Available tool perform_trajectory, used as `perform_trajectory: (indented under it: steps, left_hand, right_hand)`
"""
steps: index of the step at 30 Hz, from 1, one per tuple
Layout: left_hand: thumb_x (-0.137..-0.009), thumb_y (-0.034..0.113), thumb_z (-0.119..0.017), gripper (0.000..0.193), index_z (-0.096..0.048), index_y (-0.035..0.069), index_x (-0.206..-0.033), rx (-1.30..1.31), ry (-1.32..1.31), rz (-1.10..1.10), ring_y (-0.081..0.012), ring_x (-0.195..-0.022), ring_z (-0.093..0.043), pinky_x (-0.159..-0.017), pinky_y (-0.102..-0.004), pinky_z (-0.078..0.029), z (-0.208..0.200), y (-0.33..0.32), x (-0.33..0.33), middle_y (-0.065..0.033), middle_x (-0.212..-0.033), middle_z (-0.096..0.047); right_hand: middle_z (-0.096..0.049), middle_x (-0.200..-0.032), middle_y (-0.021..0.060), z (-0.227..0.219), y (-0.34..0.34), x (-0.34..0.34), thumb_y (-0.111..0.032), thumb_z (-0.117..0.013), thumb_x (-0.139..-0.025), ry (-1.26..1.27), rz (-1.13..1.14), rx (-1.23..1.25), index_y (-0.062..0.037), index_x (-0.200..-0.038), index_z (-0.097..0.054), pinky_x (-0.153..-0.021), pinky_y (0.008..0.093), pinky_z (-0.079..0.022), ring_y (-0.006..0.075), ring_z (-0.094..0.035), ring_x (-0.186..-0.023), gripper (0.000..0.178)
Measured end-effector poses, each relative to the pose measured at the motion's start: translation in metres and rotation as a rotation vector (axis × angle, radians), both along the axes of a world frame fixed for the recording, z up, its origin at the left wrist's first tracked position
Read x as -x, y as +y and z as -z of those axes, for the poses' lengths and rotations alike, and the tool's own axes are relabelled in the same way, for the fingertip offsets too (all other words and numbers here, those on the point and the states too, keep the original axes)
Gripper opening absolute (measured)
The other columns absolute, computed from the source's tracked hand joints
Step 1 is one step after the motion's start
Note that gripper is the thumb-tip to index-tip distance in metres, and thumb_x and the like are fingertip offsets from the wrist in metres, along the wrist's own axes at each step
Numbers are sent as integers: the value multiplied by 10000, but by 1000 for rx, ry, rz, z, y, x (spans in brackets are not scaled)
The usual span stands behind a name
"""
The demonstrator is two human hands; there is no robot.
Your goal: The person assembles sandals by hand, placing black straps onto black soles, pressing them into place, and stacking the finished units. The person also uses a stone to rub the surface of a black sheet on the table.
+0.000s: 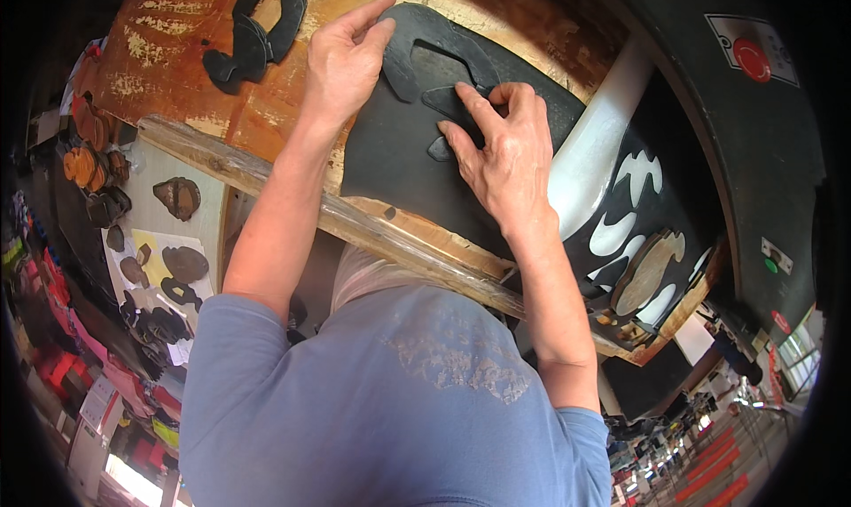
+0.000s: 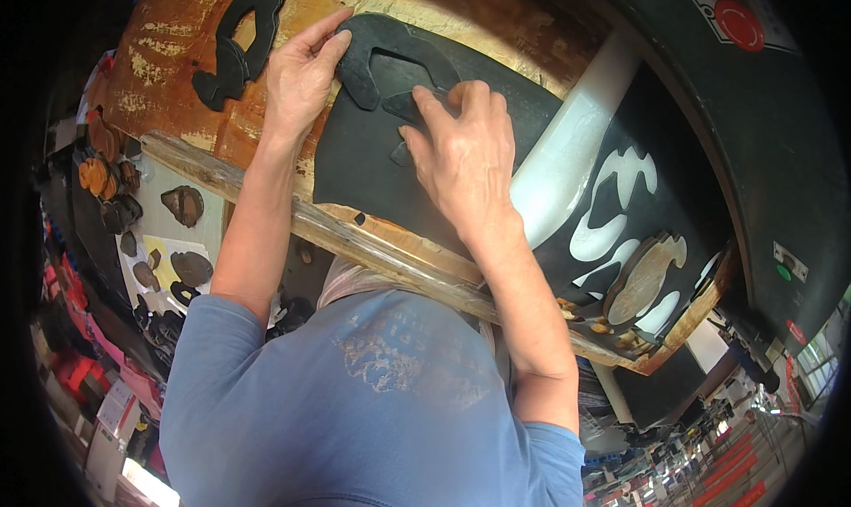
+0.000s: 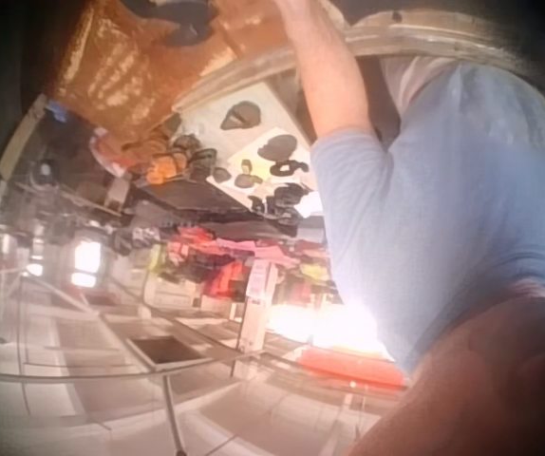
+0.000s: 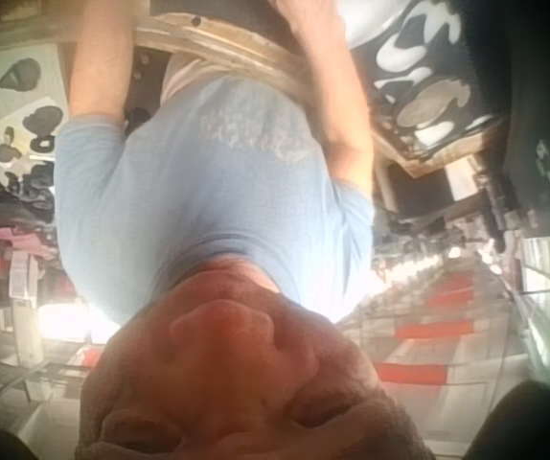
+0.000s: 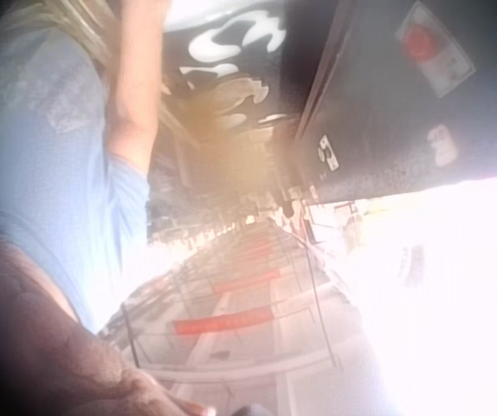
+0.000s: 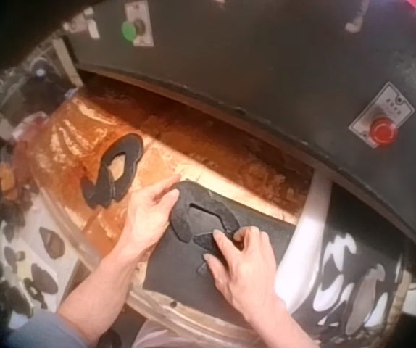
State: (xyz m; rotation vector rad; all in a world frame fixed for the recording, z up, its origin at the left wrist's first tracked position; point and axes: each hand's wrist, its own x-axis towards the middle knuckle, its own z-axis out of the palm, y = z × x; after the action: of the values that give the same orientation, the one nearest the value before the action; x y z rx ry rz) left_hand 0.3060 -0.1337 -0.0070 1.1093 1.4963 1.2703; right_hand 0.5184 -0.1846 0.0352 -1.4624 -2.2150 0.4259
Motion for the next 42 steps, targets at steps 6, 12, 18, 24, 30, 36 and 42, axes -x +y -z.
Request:
perform_trajectory:
  steps: [6, 12, 18, 24, 30, 36, 42]
  left_hand:
    - [-990, 102, -664, 375, -675, -31, -1341, 33, -98, 6, -130, -1057, -684, -921, -253, -521, 0, 3, 2, -138, -1188, -749]
    - [-1004, 76, -680, 355, -684, 5, -1352, 75, -74, 5, -84, -975, -666, -876, -222, -532, -5, 1, 1, -68, -1120, -744]
    - [-1000, 77, -686, 352, -690, 6, -1344, 63, -95, 8, -93, -984, -666, -891, -223, -528, -5, 2, 1, -79, -1140, -738]
    - [-999, 78, -688, 353, -689, 4, -1345, 85, -66, 16, -95, -988, -666, -903, -224, -528, -4, 2, 2, -82, -1144, -737]
    - [-974, 103, -701, 379, -683, -29, -1329, 55, -83, 35, -94, -1008, -670, -883, -228, -521, -4, 2, 2, -94, -1140, -749]
    - [-1000, 67, -686, 349, -681, -13, -1339, 27, -137, 44, -89, -1000, -669, -898, -222, -534, -1, 2, 2, -82, -1145, -736]
    - [-985, 45, -696, 376, -662, -38, -1350, -11, -69, 10, -126, -1093, -667, -980, -239, -519, 2, 3, 1, -115, -1206, -720]
  right_hand:
    - [-611, -959, 124, -3, 12, -3, -152, -855, -773, -30, -86, 27, -77, -1131, -758, -765, 427, -519, 307, -571, -868, 378]
    - [-621, -960, 118, -1, 10, -1, -130, -854, -756, -34, -88, 17, -87, -1122, -755, -757, 429, -532, 312, -576, -866, 382]
    - [-630, -950, 124, -2, 10, -1, -175, -821, -830, -62, -99, 20, -67, -1164, -735, -778, 419, -523, 313, -572, -869, 361]
    - [-618, -960, 120, -1, 11, 1, -147, -829, -786, -99, -124, -12, -53, -1132, -715, -757, 423, -525, 313, -573, -875, 377]
    - [-618, -959, 119, 0, 10, 0, -143, -833, -781, -84, -118, -25, -61, -1130, -714, -757, 425, -525, 312, -571, -871, 378]
    - [-629, -953, 118, 1, 11, -4, -153, -848, -783, -54, -119, 0, -59, -1148, -731, -772, 420, -527, 314, -568, -864, 395]
    - [-664, -1031, 126, 4, 9, -16, -113, -874, -739, 170, -37, 119, -31, -1191, -722, -834, 425, -542, 329, -611, -947, 484]
